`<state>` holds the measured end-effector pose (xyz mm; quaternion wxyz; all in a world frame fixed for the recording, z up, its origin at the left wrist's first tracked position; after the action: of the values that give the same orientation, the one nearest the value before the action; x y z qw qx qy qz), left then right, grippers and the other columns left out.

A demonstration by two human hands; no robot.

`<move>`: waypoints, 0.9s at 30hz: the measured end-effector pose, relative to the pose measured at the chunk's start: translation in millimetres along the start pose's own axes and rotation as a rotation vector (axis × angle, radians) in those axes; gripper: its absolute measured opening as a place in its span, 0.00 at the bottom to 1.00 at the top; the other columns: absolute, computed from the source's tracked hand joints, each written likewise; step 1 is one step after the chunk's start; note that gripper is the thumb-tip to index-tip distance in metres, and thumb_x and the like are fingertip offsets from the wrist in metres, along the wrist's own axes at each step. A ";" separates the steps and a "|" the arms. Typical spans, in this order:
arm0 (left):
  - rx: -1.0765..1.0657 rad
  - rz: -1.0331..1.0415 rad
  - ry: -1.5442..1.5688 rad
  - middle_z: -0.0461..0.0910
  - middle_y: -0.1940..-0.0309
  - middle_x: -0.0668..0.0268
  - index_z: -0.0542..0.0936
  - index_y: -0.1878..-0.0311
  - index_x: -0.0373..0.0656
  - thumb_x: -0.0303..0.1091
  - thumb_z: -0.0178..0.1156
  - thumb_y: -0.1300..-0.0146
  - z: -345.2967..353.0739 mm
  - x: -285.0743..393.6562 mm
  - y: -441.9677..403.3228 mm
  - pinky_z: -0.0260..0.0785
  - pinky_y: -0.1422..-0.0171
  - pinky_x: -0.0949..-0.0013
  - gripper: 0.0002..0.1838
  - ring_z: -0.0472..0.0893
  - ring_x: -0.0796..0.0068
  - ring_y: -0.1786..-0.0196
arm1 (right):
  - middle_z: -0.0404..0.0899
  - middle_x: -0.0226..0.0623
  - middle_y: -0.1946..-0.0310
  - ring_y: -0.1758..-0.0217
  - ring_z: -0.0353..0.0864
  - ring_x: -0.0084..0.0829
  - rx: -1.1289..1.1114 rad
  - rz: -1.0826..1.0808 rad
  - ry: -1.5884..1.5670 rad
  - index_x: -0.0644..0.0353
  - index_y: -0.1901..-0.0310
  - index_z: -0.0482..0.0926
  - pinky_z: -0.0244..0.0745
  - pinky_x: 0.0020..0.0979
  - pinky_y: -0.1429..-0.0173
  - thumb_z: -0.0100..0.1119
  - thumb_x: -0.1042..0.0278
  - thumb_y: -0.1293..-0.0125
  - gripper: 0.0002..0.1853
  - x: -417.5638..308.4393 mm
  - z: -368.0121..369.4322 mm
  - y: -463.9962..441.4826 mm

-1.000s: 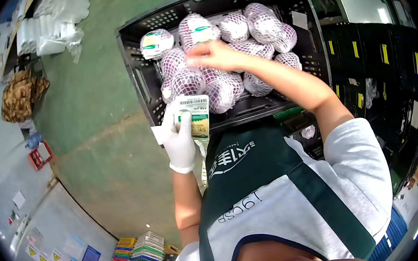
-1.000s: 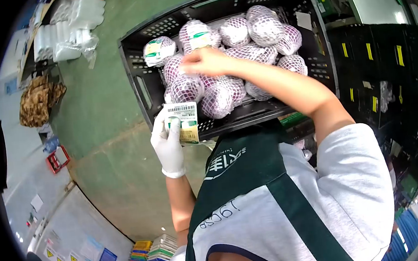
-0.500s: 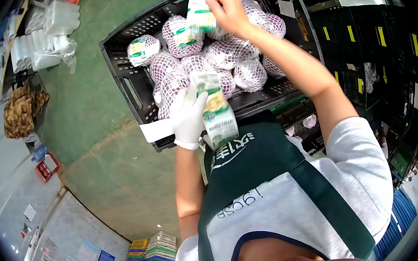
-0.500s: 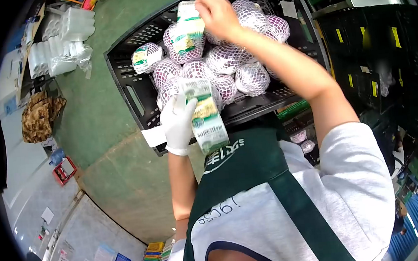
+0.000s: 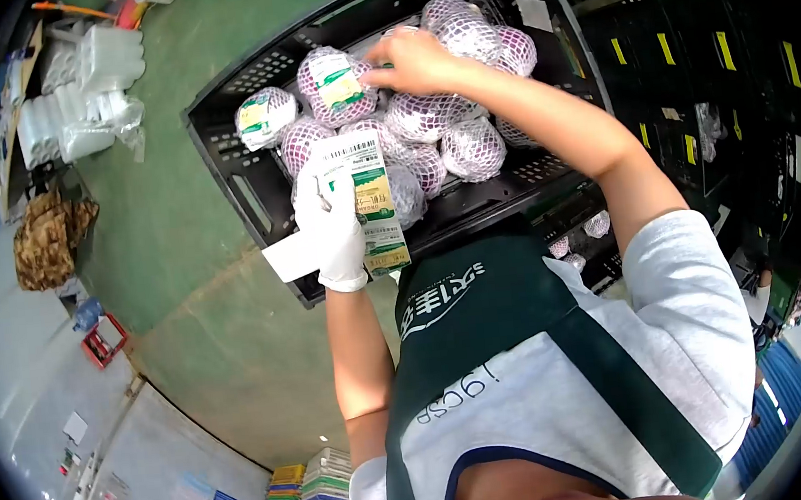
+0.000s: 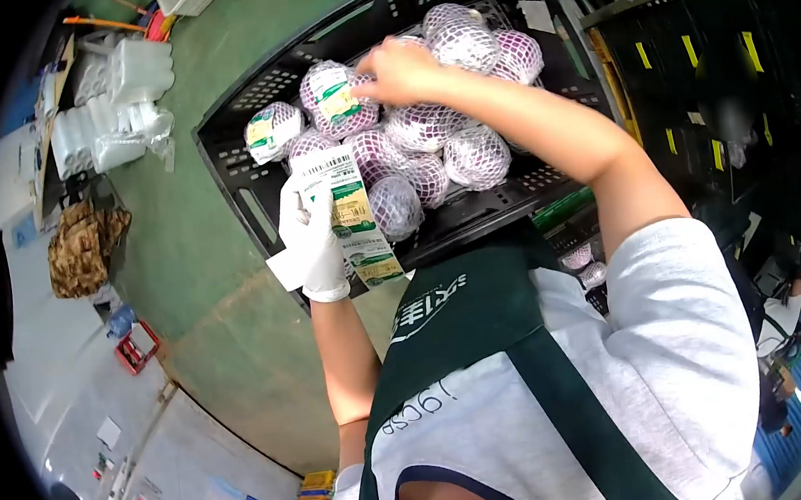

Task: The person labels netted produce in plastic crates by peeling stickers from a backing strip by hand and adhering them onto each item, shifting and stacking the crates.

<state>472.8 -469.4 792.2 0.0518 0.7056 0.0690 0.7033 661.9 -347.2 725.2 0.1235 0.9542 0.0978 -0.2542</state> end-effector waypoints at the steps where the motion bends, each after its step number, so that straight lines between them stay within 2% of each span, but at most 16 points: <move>1: -0.011 -0.002 -0.017 0.78 0.59 0.65 0.74 0.49 0.33 0.23 0.56 0.37 6.7 4.1 -2.4 0.68 0.53 0.77 0.13 0.75 0.81 0.58 | 0.83 0.39 0.58 0.53 0.81 0.36 -0.189 -0.027 -0.541 0.54 0.52 0.83 0.73 0.37 0.44 0.62 0.41 0.42 0.26 -20.8 -2.5 25.2; 2: -0.020 -0.002 -0.031 0.79 0.59 0.66 0.74 0.50 0.34 0.22 0.55 0.37 13.1 5.9 -5.5 0.68 0.51 0.77 0.11 0.76 0.81 0.57 | 0.84 0.36 0.61 0.58 0.82 0.28 -0.329 -0.075 -0.905 0.55 0.53 0.84 0.75 0.33 0.50 0.62 0.45 0.40 0.23 -35.7 9.1 44.1; 3: -0.074 0.006 -0.212 0.79 0.60 0.66 0.76 0.51 0.33 0.22 0.58 0.38 14.0 -0.7 -9.8 0.69 0.53 0.76 0.12 0.77 0.80 0.59 | 0.83 0.31 0.63 0.60 0.79 0.19 -0.468 -0.030 -1.094 0.60 0.51 0.82 0.75 0.25 0.52 0.63 0.62 0.37 0.15 -50.2 3.6 69.3; 4: -0.081 0.001 -0.226 0.79 0.61 0.65 0.76 0.52 0.33 0.23 0.59 0.38 18.1 -4.5 -10.4 0.69 0.54 0.76 0.11 0.77 0.80 0.60 | 0.83 0.29 0.65 0.62 0.79 0.16 -0.421 0.012 -1.025 0.61 0.54 0.82 0.74 0.22 0.53 0.66 0.69 0.41 0.13 -50.7 -6.2 84.3; 7: -0.068 0.063 -0.207 0.80 0.64 0.67 0.80 0.57 0.32 0.26 0.64 0.41 42.5 7.1 -9.6 0.69 0.61 0.77 0.10 0.77 0.82 0.64 | 0.82 0.27 0.70 0.65 0.76 0.14 -0.035 0.035 -0.923 0.63 0.61 0.84 0.71 0.19 0.58 0.67 0.70 0.41 0.09 -26.5 -39.2 100.4; 8: -0.114 -0.188 -0.052 0.80 0.68 0.68 0.81 0.60 0.33 0.28 0.66 0.42 52.0 -17.4 -2.5 0.68 0.65 0.79 0.10 0.76 0.85 0.67 | 0.81 0.27 0.71 0.66 0.75 0.14 0.156 0.033 -0.911 0.63 0.62 0.84 0.70 0.19 0.59 0.66 0.70 0.41 0.07 -13.0 -60.1 98.3; 9: -0.225 -0.245 -0.083 0.80 0.71 0.68 0.80 0.60 0.32 0.29 0.66 0.43 68.3 -28.7 5.3 0.67 0.67 0.76 0.11 0.75 0.84 0.69 | 0.81 0.26 0.70 0.65 0.76 0.15 0.344 0.166 -0.807 0.63 0.62 0.83 0.72 0.20 0.59 0.65 0.69 0.40 0.08 23.4 -74.2 93.4; 10: -0.336 -0.304 -0.115 0.79 0.73 0.68 0.80 0.60 0.32 0.30 0.67 0.44 82.1 -43.1 15.6 0.67 0.68 0.74 0.13 0.74 0.83 0.71 | 0.82 0.30 0.72 0.68 0.78 0.18 0.608 0.059 -0.937 0.65 0.64 0.82 0.73 0.24 0.61 0.65 0.65 0.41 0.11 52.6 -101.1 80.7; 13: -0.354 -0.294 -0.329 0.78 0.76 0.73 0.81 0.61 0.35 0.28 0.67 0.44 77.1 -70.7 31.6 0.65 0.70 0.78 0.10 0.72 0.87 0.76 | 0.79 0.30 0.76 0.72 0.76 0.20 0.916 0.195 -0.770 0.64 0.60 0.79 0.71 0.25 0.68 0.62 0.61 0.39 0.14 177.3 -109.1 43.4; 16: -0.235 -0.504 0.010 0.80 0.72 0.72 0.81 0.58 0.36 0.28 0.67 0.43 61.2 -80.5 33.2 0.66 0.68 0.80 0.10 0.74 0.88 0.73 | 0.79 0.47 0.55 0.47 0.78 0.40 0.227 0.528 -0.192 0.60 0.46 0.76 0.72 0.38 0.42 0.66 0.40 0.49 0.36 244.4 -25.0 2.2; 17: -0.217 -0.460 0.065 0.81 0.68 0.71 0.80 0.55 0.36 0.29 0.66 0.42 64.0 -50.8 26.5 0.67 0.66 0.82 0.12 0.75 0.88 0.70 | 0.71 0.48 0.41 0.33 0.66 0.45 0.153 0.704 -0.067 0.57 0.38 0.71 0.64 0.41 0.33 0.66 0.33 0.54 0.45 270.4 -13.9 0.1; 18: -0.151 -0.500 0.066 0.82 0.63 0.66 0.79 0.52 0.34 0.28 0.63 0.41 56.6 -42.8 23.8 0.71 0.61 0.75 0.14 0.80 0.80 0.65 | 0.67 0.45 0.37 0.33 0.65 0.45 0.270 0.725 0.056 0.57 0.36 0.68 0.66 0.42 0.34 0.66 0.32 0.55 0.48 253.2 -47.2 10.4; 21: -0.135 -0.381 0.005 0.82 0.62 0.65 0.79 0.52 0.33 0.26 0.64 0.43 50.9 -20.0 6.8 0.71 0.59 0.75 0.15 0.79 0.80 0.63 | 0.71 0.48 0.42 0.35 0.67 0.46 0.548 0.375 -0.158 0.59 0.36 0.66 0.65 0.42 0.35 0.66 0.34 0.55 0.49 208.8 -86.3 9.8; 24: -0.185 -0.320 -0.027 0.82 0.62 0.66 0.79 0.55 0.32 0.27 0.65 0.44 56.7 -22.2 -5.0 0.69 0.57 0.75 0.14 0.78 0.80 0.62 | 0.75 0.48 0.44 0.42 0.74 0.46 0.310 0.226 -0.156 0.60 0.43 0.75 0.69 0.41 0.38 0.60 0.38 0.46 0.37 193.6 -18.5 -1.3; 26: -0.214 -0.292 -0.102 0.82 0.64 0.67 0.80 0.57 0.32 0.27 0.66 0.44 63.0 -21.8 -10.3 0.69 0.56 0.75 0.13 0.77 0.81 0.62 | 0.78 0.42 0.47 0.44 0.77 0.40 0.270 0.267 -0.149 0.59 0.46 0.78 0.70 0.37 0.40 0.56 0.44 0.37 0.28 140.5 -64.3 19.7; 27: -0.264 -0.340 -0.141 0.81 0.61 0.65 0.79 0.54 0.33 0.28 0.66 0.44 64.4 -30.7 -9.4 0.69 0.56 0.74 0.15 0.77 0.80 0.61 | 0.79 0.40 0.49 0.47 0.78 0.35 0.272 0.135 -0.486 0.60 0.47 0.79 0.72 0.34 0.43 0.57 0.48 0.36 0.25 113.9 -67.4 27.0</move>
<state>536.9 -463.9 760.1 0.2662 0.7183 0.0904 0.6364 796.7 -339.5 728.8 0.0307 0.8774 -0.0335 -0.4775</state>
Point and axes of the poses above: each hand's wrist, its own y-axis away from the middle knuckle, its own z-axis out of the palm, x = y × z, the point moved 10 cm from there along -y, towards the middle knuckle
